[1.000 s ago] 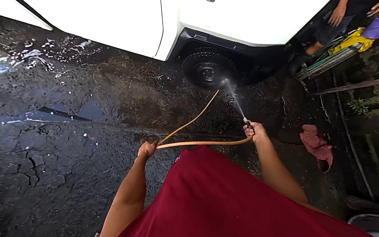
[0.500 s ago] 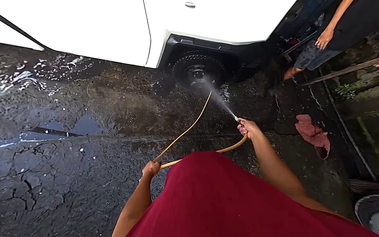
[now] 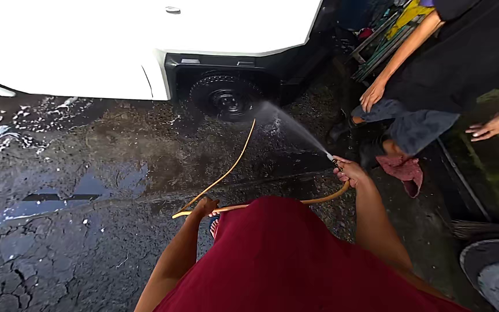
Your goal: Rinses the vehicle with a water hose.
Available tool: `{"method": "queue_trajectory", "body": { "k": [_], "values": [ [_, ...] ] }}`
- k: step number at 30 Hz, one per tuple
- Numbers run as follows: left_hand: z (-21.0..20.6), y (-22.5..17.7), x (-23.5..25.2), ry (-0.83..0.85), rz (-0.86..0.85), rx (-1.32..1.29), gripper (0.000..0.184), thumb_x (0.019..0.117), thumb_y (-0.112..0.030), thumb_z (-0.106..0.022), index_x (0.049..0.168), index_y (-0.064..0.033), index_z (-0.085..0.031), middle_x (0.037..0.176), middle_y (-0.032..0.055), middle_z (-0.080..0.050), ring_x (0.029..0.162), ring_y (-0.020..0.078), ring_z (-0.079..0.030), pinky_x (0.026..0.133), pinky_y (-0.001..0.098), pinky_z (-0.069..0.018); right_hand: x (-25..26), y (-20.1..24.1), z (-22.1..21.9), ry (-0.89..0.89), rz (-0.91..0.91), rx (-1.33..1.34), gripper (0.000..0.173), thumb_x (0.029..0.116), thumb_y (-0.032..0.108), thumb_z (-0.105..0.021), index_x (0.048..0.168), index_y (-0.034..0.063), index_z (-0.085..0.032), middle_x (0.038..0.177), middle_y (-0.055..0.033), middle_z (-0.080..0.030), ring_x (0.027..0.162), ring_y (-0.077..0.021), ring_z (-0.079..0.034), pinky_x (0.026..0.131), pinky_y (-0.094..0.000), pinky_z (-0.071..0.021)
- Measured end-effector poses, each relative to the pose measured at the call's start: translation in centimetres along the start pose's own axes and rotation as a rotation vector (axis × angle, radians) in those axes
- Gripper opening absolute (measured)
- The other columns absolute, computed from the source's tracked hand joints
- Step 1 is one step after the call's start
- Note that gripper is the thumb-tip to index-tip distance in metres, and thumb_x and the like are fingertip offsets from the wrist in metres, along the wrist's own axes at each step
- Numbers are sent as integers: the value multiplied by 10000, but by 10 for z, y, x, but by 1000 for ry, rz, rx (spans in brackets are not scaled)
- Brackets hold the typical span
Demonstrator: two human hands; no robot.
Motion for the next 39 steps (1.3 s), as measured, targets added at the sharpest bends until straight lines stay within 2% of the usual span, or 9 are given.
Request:
{"method": "queue_trajectory", "body": {
  "k": [6, 11, 17, 21, 25, 28, 32, 36, 39],
  "values": [
    [6, -103, 24, -41, -141, 23, 477, 1072, -414, -466, 1067, -10, -720, 1020, 156, -723, 925, 262, -692, 902, 509, -522, 11, 88, 106, -47, 90, -194, 421, 1138, 241, -309, 1544, 221, -420, 779, 8, -513, 462, -34, -332, 418, -193, -279],
    [47, -144, 66, -175, -99, 248, 452, 1043, -417, -513, 1258, -65, -698, 1262, 239, -678, 1241, 429, -612, 1055, 663, -439, 43, 172, 190, -200, 206, -216, 414, 1132, 258, -346, 1530, 255, -462, 764, 2, -519, 478, -48, -365, 440, -210, -312],
    [44, -188, 160, 4, 0, 227, 589, 1040, -533, -501, 1243, -15, -698, 1281, 263, -662, 1253, 427, -604, 1072, 651, -426, 105, 269, 264, -234, 130, -380, 400, 1134, 247, -356, 1508, 227, -495, 707, -7, -480, 447, -44, -348, 420, -191, -301],
    [57, -284, 223, -49, -1, 11, 463, 1050, -416, -538, 1184, -10, -713, 1177, 217, -711, 1128, 361, -674, 1011, 587, -490, 201, 328, 323, -242, 91, -396, 394, 1129, 234, -373, 1497, 231, -514, 676, -2, -466, 444, -50, -356, 425, -196, -317],
    [117, -452, 293, -90, -19, -375, 415, 1094, -307, -457, 1315, 7, -614, 1200, 206, -684, 985, 299, -678, 865, 493, -532, 245, 452, 359, -183, 264, -378, 404, 1130, 249, -365, 1512, 278, -493, 726, 1, -513, 456, -45, -373, 417, -190, -307],
    [144, -654, 302, 42, -324, -416, 381, 1101, -315, -423, 1229, -10, -613, 949, 104, -645, 753, 162, -600, 658, 338, -507, 228, 540, 355, -52, 423, -467, 417, 1126, 260, -369, 1515, 328, -504, 703, -1, -526, 431, -43, -361, 386, -185, -293],
    [167, -921, 253, 244, -631, -697, 535, 1122, -412, -307, 1456, -41, -502, 1347, 145, -640, 1145, 231, -669, 974, 405, -544, 215, 616, 390, -111, 617, -539, 428, 1125, 278, -359, 1520, 366, -500, 675, -19, -524, 422, -87, -370, 373, -227, -312],
    [226, -1093, 228, 239, -751, -1326, 644, 1103, -518, -159, 1476, -61, -416, 1309, 156, -615, 1081, 263, -668, 916, 420, -554, 216, 665, 407, -76, 751, -628, 432, 1115, 243, -382, 1503, 357, -533, 662, -33, -551, 418, -101, -404, 372, -235, -331],
    [290, -1184, 210, 87, -868, -1577, 568, 1106, -441, -168, 1477, -69, -385, 1254, 146, -631, 1025, 245, -674, 868, 401, -562, 240, 697, 413, -35, 810, -763, 450, 1111, 195, -393, 1507, 357, -531, 683, -26, -566, 472, -102, -455, 425, -248, -372]
  ]
}}
Point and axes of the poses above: each hand's wrist, its own x-axis towards the middle knuckle, its own z-axis out of the back of the hand, y = z × x, the point moved 7 cm from there along x, towards the middle knuckle
